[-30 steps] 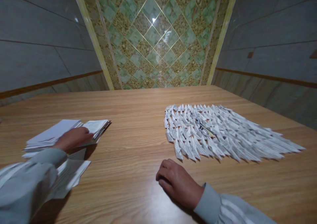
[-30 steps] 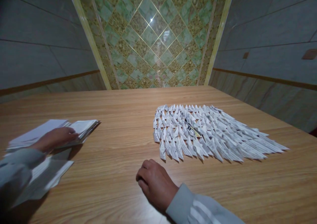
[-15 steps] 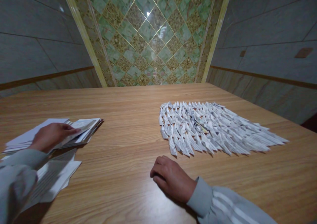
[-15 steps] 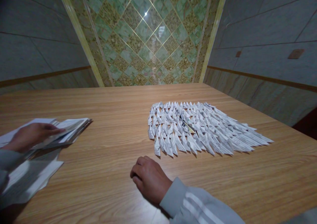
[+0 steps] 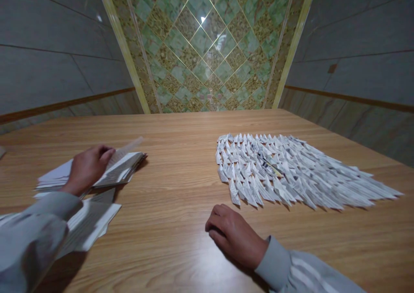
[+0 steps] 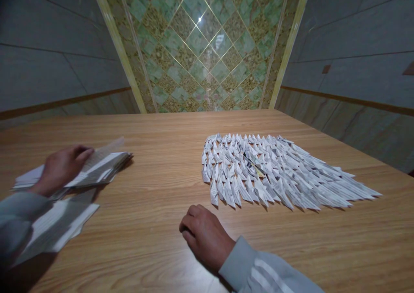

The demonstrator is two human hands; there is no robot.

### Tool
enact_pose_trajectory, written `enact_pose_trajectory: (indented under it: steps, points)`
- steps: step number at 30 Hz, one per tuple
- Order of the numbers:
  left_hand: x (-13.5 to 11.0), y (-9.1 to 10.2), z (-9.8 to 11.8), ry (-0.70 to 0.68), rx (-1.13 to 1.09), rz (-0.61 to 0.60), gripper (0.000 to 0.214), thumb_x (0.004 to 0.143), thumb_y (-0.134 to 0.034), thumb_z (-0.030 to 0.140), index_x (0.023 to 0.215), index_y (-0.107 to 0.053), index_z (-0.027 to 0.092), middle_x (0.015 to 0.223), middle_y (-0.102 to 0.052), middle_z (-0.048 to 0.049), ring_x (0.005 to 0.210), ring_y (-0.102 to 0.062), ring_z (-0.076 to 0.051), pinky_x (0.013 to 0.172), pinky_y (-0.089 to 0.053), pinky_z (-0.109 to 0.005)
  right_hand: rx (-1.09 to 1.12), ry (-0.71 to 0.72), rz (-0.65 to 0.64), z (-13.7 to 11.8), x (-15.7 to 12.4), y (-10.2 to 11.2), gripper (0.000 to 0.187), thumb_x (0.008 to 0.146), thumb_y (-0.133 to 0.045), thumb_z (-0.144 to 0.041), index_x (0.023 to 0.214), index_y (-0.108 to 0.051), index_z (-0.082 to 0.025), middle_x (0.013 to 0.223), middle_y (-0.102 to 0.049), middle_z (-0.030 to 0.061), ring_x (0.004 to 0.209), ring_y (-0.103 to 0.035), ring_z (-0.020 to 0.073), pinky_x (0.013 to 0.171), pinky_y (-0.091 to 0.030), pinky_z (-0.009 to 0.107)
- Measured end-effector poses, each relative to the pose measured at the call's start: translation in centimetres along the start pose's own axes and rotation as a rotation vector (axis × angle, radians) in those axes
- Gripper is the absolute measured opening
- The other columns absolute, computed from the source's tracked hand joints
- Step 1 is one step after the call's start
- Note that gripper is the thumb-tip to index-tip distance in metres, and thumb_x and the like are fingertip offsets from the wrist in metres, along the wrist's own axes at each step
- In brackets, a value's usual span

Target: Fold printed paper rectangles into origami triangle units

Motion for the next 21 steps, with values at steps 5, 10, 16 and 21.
enact_pose_trajectory:
  steps: [5,10,16,21]
  points:
    - [-3.5,0.7,6.1,-0.151,-0.129,0.039,0.039,0.102,-0.031,0.034,0.118,-0.057,0.010,0.114,-0.071,-0.0094,0.098,-0.065,-0.024,0.086,-0.047,-0.031,0.111,0.017,0.148,0.3,-0.3,1.3,0.043,0.087,-0.057,-0.007,0.127,-0.054,-0.021,0.112,-0.063,0.0077,0.103,-0.058,0.0214,0.092,-0.048,0.036]
    - [-11.8,-3.4,14.1,-0.529,-0.420,-0.092,0.031,0.101,-0.039,0.037,0.110,-0.064,0.022,0.114,-0.076,-0.0053,0.102,-0.072,-0.023,0.086,-0.055,-0.030,0.118,0.011,0.385,0.7,-0.8,4.2,0.082,0.081,-0.063,-0.008,0.151,-0.025,-0.030,0.134,-0.051,0.0114,0.119,-0.052,0.0269,0.101,-0.046,0.047]
    - [-21.1,-4.8,19.8,-1.026,-0.792,-0.149,0.029,0.104,-0.039,0.024,0.129,-0.054,0.023,0.123,-0.072,-0.0093,0.115,-0.068,-0.018,0.098,-0.054,-0.030,0.069,0.049,0.513,0.8,-1.0,6.8,0.072,0.086,-0.061,-0.009,0.149,-0.032,-0.025,0.142,-0.045,0.0141,0.131,-0.043,0.0272,0.107,-0.041,0.047]
    - [-21.5,-6.1,20.1,-1.068,-0.592,-0.159,0.034,0.102,-0.042,0.014,0.134,-0.050,0.023,0.128,-0.069,-0.0099,0.124,-0.061,-0.021,0.112,-0.042,-0.045,-0.055,0.183,0.314,-1.0,-0.5,5.9,0.013,0.086,-0.067,-0.014,0.093,-0.069,-0.024,0.107,-0.071,0.0054,0.105,-0.057,0.0250,0.095,-0.039,0.045]
Point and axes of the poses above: each hand's wrist, its own x-axis towards the middle knuckle, its own y-axis out of the back of the hand, z = x × y, the point moved 10 cm from there along x, towards the middle knuckle
